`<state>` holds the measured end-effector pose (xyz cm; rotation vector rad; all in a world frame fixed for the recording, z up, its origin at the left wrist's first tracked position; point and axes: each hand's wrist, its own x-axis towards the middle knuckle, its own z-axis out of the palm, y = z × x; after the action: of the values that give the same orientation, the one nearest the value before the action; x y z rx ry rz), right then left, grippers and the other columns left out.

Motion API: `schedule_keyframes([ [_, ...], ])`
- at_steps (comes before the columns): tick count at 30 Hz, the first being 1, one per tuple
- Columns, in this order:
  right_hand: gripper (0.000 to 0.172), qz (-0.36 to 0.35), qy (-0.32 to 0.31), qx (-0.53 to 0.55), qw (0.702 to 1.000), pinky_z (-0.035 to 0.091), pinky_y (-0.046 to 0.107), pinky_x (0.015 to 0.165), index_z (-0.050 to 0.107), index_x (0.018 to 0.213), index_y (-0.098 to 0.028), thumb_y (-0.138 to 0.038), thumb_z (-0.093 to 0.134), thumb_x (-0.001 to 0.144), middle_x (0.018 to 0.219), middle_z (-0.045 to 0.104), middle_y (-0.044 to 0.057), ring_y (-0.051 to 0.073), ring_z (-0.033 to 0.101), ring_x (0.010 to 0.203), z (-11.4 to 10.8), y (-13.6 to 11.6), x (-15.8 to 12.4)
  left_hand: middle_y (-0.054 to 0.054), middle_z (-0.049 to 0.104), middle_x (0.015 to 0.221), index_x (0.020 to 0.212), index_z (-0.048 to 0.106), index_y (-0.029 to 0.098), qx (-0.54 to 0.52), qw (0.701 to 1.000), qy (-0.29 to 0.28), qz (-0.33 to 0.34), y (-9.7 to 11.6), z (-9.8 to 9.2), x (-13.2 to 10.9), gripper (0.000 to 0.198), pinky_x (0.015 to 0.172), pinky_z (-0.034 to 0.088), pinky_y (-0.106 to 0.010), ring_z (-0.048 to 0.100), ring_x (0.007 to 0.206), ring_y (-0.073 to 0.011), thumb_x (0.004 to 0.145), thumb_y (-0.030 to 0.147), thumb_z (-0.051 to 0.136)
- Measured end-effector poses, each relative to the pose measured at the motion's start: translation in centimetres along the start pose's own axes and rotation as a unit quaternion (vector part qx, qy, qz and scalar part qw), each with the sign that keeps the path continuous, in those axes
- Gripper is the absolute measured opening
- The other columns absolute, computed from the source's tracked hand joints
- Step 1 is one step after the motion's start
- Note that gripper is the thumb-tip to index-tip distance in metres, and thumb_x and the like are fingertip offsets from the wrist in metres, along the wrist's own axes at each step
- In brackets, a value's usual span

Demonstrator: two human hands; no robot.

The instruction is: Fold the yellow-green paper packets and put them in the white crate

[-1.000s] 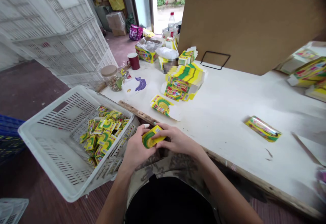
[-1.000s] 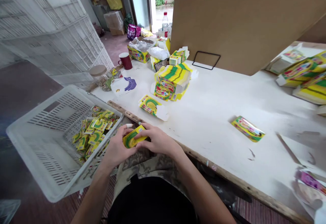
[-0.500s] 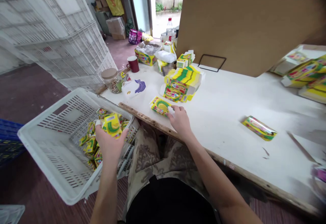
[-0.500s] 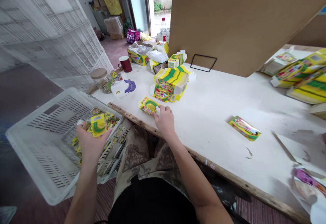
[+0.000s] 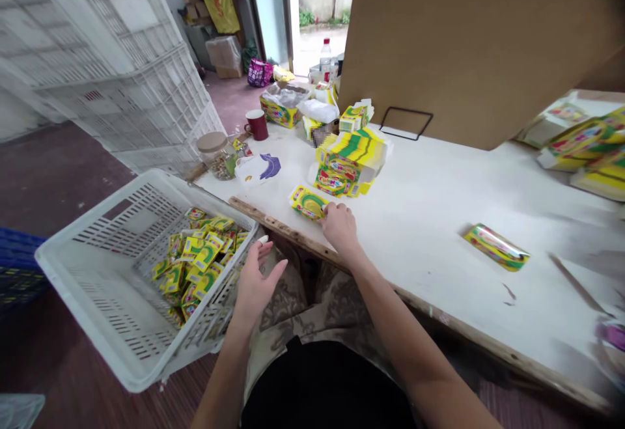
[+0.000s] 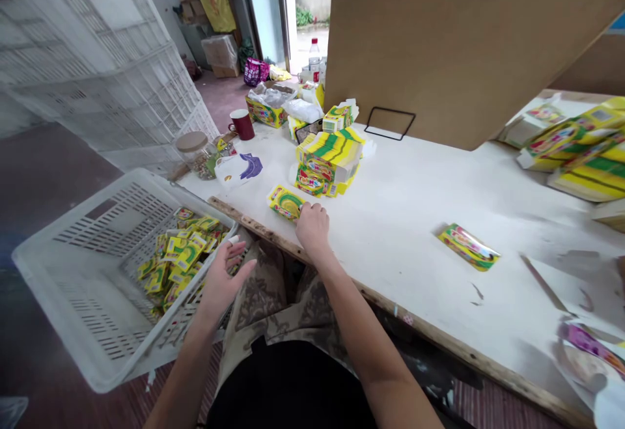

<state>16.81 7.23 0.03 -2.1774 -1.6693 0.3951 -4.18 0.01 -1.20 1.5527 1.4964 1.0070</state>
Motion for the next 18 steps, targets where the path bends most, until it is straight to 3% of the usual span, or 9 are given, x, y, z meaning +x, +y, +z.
schedule_keyframes([
  [5,0.028,-0.034,0.019,0.036,0.999,0.040,0.037,0.085,0.053,0.106,-0.010,-0.009,0.058,0.079,0.112,0.057,0.020,0.030,0.052,0.104,0.6,-0.1,-0.2,-0.014,0.060,0.121,0.123,0.044,0.018,-0.027,0.999,-0.020,-0.008,0.0,0.4,-0.1,0.054,0.097,0.047,-0.046,0.058,0.111,-0.0240,0.078,0.039,0.066],
  [9,0.025,-0.055,0.017,0.099,0.993,0.041,0.031,0.074,0.049,0.103,-0.013,-0.006,0.052,0.079,0.094,0.062,0.011,0.023,0.057,0.084,-0.3,0.1,-0.9,-0.014,0.061,0.119,0.124,0.045,0.018,-0.076,0.996,-0.045,-0.025,0.0,0.9,-0.4,0.058,0.098,0.046,-0.046,0.058,0.112,-0.0246,0.076,0.039,0.070],
  [13,0.019,-0.123,-0.016,0.183,0.975,0.041,0.026,0.066,0.047,0.093,-0.020,-0.016,0.058,0.078,0.081,0.059,-0.001,0.016,0.056,0.072,-2.2,-0.8,-3.4,-0.015,0.059,0.125,0.124,0.048,0.020,-0.280,0.958,-0.061,-0.017,1.1,2.1,-0.2,0.069,0.092,0.051,-0.043,0.057,0.115,-0.0276,0.066,0.042,0.079],
  [16,0.021,-0.217,-0.169,0.318,0.907,0.037,0.024,0.058,0.047,0.080,-0.021,-0.015,0.065,0.071,0.070,0.052,-0.004,0.013,0.050,0.063,-2.3,-2.2,-6.2,-0.012,0.062,0.119,0.117,0.055,0.020,-0.413,0.910,-0.023,0.022,2.7,2.7,0.2,0.064,0.088,0.052,-0.041,0.059,0.111,-0.0281,0.068,0.060,0.068],
  [18,0.025,-0.196,-0.262,0.426,0.844,0.037,0.023,0.056,0.045,0.079,-0.022,-0.017,0.068,0.069,0.069,0.050,-0.005,0.012,0.047,0.061,-1.9,-3.1,-7.9,-0.008,0.064,0.105,0.111,0.059,0.022,-0.473,0.880,0.024,0.029,4.1,2.6,0.5,0.053,0.086,0.053,-0.037,0.062,0.101,-0.0239,0.074,0.059,0.061],
])
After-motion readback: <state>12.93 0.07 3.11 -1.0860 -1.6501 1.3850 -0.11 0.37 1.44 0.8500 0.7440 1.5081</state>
